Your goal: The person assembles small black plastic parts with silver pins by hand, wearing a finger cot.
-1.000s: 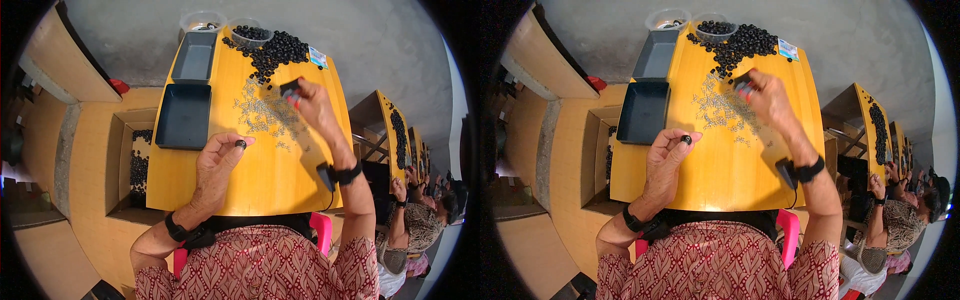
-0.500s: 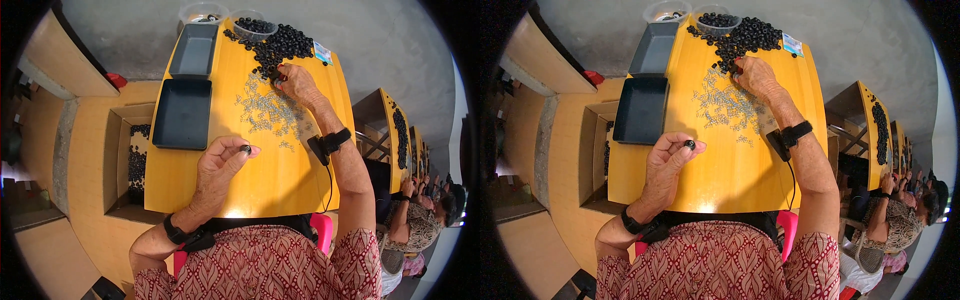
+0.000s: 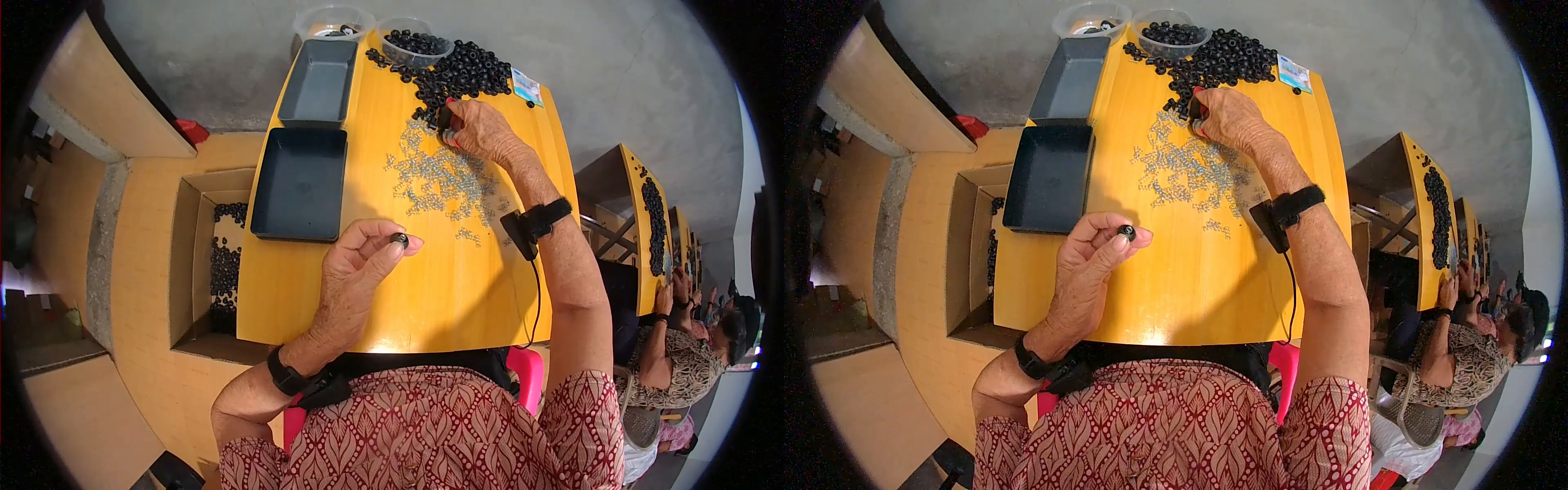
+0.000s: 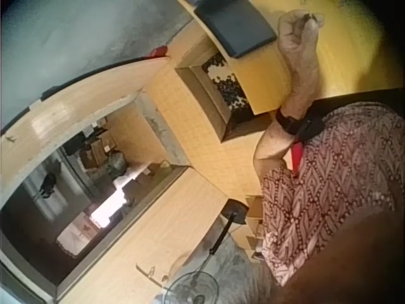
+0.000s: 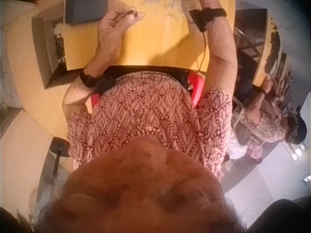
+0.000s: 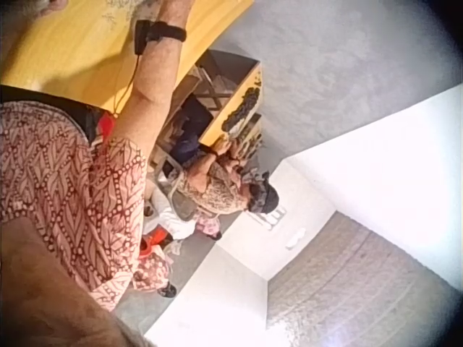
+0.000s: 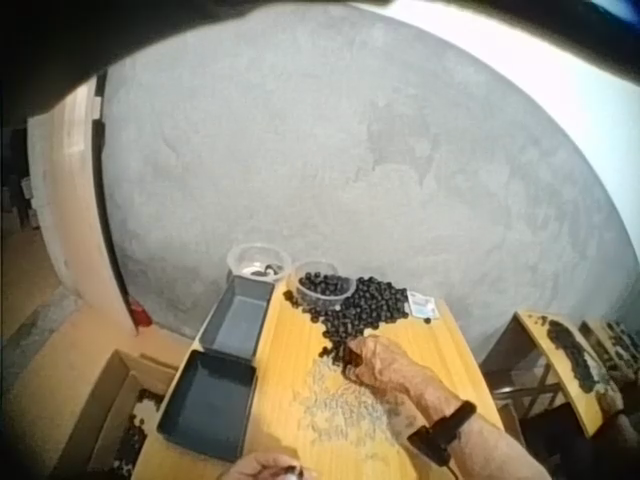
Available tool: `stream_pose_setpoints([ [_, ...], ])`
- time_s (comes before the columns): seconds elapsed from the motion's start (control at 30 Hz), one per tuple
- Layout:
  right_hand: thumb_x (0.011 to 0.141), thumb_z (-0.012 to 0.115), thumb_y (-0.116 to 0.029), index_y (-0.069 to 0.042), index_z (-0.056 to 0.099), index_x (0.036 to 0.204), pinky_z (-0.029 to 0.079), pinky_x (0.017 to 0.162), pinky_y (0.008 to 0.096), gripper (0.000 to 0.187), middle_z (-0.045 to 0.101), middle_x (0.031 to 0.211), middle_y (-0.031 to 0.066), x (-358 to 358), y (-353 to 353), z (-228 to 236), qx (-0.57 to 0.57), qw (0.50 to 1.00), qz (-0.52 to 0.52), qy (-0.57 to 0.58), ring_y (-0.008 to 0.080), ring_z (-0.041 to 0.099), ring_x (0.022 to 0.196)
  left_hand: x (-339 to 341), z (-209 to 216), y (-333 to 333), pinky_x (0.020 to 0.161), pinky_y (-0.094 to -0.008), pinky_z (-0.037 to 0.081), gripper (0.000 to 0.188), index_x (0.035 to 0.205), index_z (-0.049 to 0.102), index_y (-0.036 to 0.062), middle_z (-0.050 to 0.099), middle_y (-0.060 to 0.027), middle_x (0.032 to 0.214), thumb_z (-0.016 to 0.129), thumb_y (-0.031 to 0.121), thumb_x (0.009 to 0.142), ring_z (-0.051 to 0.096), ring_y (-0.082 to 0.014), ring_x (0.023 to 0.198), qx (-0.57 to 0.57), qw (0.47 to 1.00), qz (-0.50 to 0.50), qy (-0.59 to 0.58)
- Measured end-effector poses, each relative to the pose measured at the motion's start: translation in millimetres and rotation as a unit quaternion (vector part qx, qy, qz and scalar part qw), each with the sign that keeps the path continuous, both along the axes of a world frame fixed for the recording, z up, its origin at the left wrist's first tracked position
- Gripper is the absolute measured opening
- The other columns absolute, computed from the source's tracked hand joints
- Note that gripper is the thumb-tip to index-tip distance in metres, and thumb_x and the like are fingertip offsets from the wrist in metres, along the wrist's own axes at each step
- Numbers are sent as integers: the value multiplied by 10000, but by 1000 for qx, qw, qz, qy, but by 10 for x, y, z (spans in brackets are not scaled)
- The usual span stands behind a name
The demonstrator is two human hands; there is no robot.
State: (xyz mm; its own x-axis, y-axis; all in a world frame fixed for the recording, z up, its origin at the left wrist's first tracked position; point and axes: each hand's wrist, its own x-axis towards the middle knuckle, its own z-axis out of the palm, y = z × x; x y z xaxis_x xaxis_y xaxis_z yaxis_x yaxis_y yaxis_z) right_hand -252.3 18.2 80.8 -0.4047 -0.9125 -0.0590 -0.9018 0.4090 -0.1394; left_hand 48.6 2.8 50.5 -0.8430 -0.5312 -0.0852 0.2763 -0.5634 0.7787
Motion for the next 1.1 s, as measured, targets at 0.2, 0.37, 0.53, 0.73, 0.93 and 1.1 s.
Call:
stream_pose_setpoints([
  [0.2,738,730,-174,-22,626,941,517,716,397,275,651,852,139,-51,-5,-46,-24,1000,17,-2,326,625,795,-8,1,-17,955,-309,456,159,1079,541,14,660,-95,1024,584,53,930,624,-163,1015,3,1000,-2,-10],
  [0.37,740,739,-192,-19,652,939,525,741,399,278,672,861,148,0,-1,-28,-43,999,6,-2,314,647,832,-12,3,-19,952,-313,462,164,1079,547,9,660,-95,1023,588,53,926,626,-164,1009,5,1000,-2,-7],
  [0.53,742,743,-199,-10,668,942,530,763,405,285,686,852,176,28,-18,-48,-27,999,-19,-4,311,661,870,-11,-4,-6,951,-313,465,160,1075,551,8,662,-96,1019,588,52,926,627,-164,1006,5,1000,-4,-12],
  [0.73,744,743,-195,6,655,926,522,760,418,285,675,869,195,55,161,32,-58,997,-54,-6,333,655,848,-2,-15,13,943,-307,471,157,1069,554,6,663,-98,1019,591,53,924,630,-164,1003,9,1000,-1,-8],
  [0.93,748,710,-182,40,603,903,486,732,407,291,621,881,201,372,650,253,-151,988,-23,-38,362,603,813,-6,-64,-13,948,-303,470,165,1074,555,1,659,-98,1023,593,55,922,632,-167,1003,16,1000,-2,-5],
  [1.1,646,729,-62,33,585,816,456,680,418,242,588,794,164,1027,1320,295,-120,989,88,-25,347,559,769,-10,-158,-51,949,-309,482,193,1109,567,27,661,-95,1045,594,76,925,639,-178,1010,-25,999,-15,20],
])
